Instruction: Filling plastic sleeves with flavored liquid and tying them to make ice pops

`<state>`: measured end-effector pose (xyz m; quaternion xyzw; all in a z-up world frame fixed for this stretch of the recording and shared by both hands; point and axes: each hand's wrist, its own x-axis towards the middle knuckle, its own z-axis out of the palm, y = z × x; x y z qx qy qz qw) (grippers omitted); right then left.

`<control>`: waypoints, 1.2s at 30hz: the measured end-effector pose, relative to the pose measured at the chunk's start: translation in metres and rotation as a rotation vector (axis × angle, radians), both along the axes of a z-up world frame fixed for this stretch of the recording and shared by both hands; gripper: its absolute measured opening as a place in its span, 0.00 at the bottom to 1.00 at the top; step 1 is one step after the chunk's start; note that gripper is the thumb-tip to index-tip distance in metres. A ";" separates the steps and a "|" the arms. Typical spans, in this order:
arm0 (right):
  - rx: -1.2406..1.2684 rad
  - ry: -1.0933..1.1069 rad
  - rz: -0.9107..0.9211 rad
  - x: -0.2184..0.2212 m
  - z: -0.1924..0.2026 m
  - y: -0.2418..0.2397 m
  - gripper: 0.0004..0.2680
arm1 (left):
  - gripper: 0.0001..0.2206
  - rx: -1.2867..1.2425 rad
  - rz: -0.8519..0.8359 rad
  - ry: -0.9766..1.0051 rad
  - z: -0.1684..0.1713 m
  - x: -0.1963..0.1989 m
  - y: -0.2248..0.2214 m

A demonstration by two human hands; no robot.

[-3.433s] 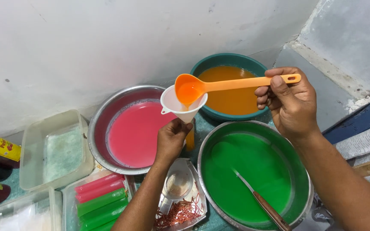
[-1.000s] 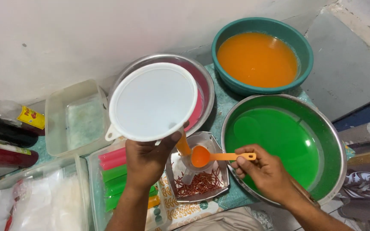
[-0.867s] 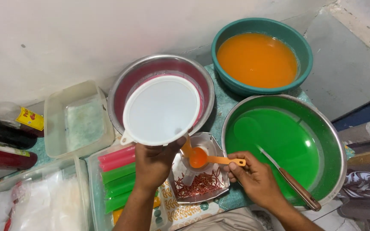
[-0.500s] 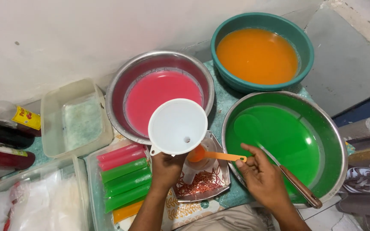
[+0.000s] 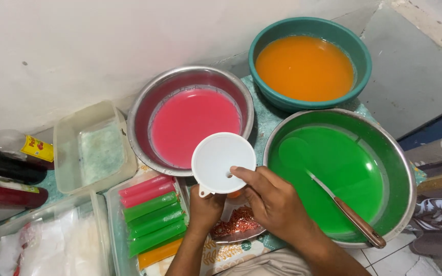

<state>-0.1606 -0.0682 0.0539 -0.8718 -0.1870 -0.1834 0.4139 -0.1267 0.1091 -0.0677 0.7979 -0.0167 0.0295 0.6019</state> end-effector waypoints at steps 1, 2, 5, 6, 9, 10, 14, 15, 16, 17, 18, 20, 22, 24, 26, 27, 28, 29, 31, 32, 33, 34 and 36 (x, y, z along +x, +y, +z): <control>0.000 0.001 0.003 0.001 -0.001 0.000 0.20 | 0.08 0.000 0.003 0.001 0.006 0.000 0.000; -0.001 -0.019 -0.027 0.002 -0.003 -0.001 0.17 | 0.08 -0.024 -0.019 0.010 0.011 -0.001 0.001; 0.022 0.002 -0.049 0.005 -0.009 -0.005 0.14 | 0.10 -0.009 -0.114 -0.068 0.020 0.000 0.002; 0.047 0.039 -0.037 0.005 -0.011 -0.006 0.14 | 0.12 0.031 -0.181 -0.158 0.022 0.000 0.004; 0.057 -0.027 -0.064 0.004 -0.006 -0.005 0.14 | 0.17 0.091 -0.187 -0.177 0.033 -0.003 0.005; 0.058 -0.027 -0.061 0.002 -0.005 -0.006 0.14 | 0.17 0.092 -0.184 -0.176 0.034 -0.003 0.006; 0.129 0.038 -0.092 -0.003 -0.005 -0.017 0.12 | 0.13 0.032 -0.116 -0.115 0.033 -0.002 0.007; 0.166 0.037 -0.111 -0.005 -0.007 -0.021 0.11 | 0.15 0.017 -0.091 -0.064 0.032 -0.002 0.006; 0.165 0.035 -0.112 -0.004 -0.008 -0.024 0.11 | 0.15 0.016 -0.092 -0.066 0.034 -0.001 0.005; 0.167 0.024 -0.153 -0.005 -0.009 -0.027 0.09 | 0.13 0.019 -0.062 -0.065 0.034 -0.001 0.004; 0.169 0.012 -0.194 -0.005 -0.011 -0.029 0.09 | 0.12 0.022 -0.032 -0.064 0.035 -0.001 0.004; 0.173 0.025 -0.202 -0.006 -0.016 -0.033 0.09 | 0.11 -0.009 -0.003 -0.063 0.041 -0.002 0.002; 0.177 0.039 -0.210 -0.006 -0.020 -0.036 0.09 | 0.10 -0.040 0.027 -0.061 0.043 -0.002 0.002; 0.118 0.180 -0.222 -0.004 -0.024 -0.038 0.09 | 0.07 -0.074 0.075 -0.103 0.041 -0.001 0.004; 0.107 0.195 -0.200 -0.002 -0.028 -0.037 0.08 | 0.07 -0.087 0.082 -0.154 0.052 -0.002 0.006; 0.092 0.208 -0.180 0.000 -0.029 -0.037 0.08 | 0.06 -0.104 0.088 -0.207 0.057 -0.001 0.007; 0.093 0.207 -0.179 0.002 -0.030 -0.038 0.08 | 0.06 -0.103 0.088 -0.208 0.068 -0.001 0.008; 0.066 0.326 -0.173 0.004 -0.031 -0.039 0.08 | 0.07 -0.109 0.090 -0.257 0.078 -0.002 0.009; 0.038 0.442 -0.164 0.008 -0.030 -0.040 0.08 | 0.07 -0.114 0.094 -0.310 0.097 -0.004 0.013; 0.018 0.491 -0.134 0.010 -0.029 -0.041 0.08 | 0.07 -0.121 0.093 -0.326 0.106 -0.005 0.016; -0.002 0.542 -0.103 0.012 -0.028 -0.041 0.08 | 0.07 -0.129 0.092 -0.341 0.115 -0.007 0.018; -0.002 0.541 -0.101 0.013 -0.026 -0.041 0.08 | 0.07 -0.128 0.094 -0.342 0.122 -0.007 0.020; -0.140 0.683 -0.097 0.016 -0.021 -0.040 0.09 | 0.07 -0.115 0.075 -0.390 0.137 -0.008 0.023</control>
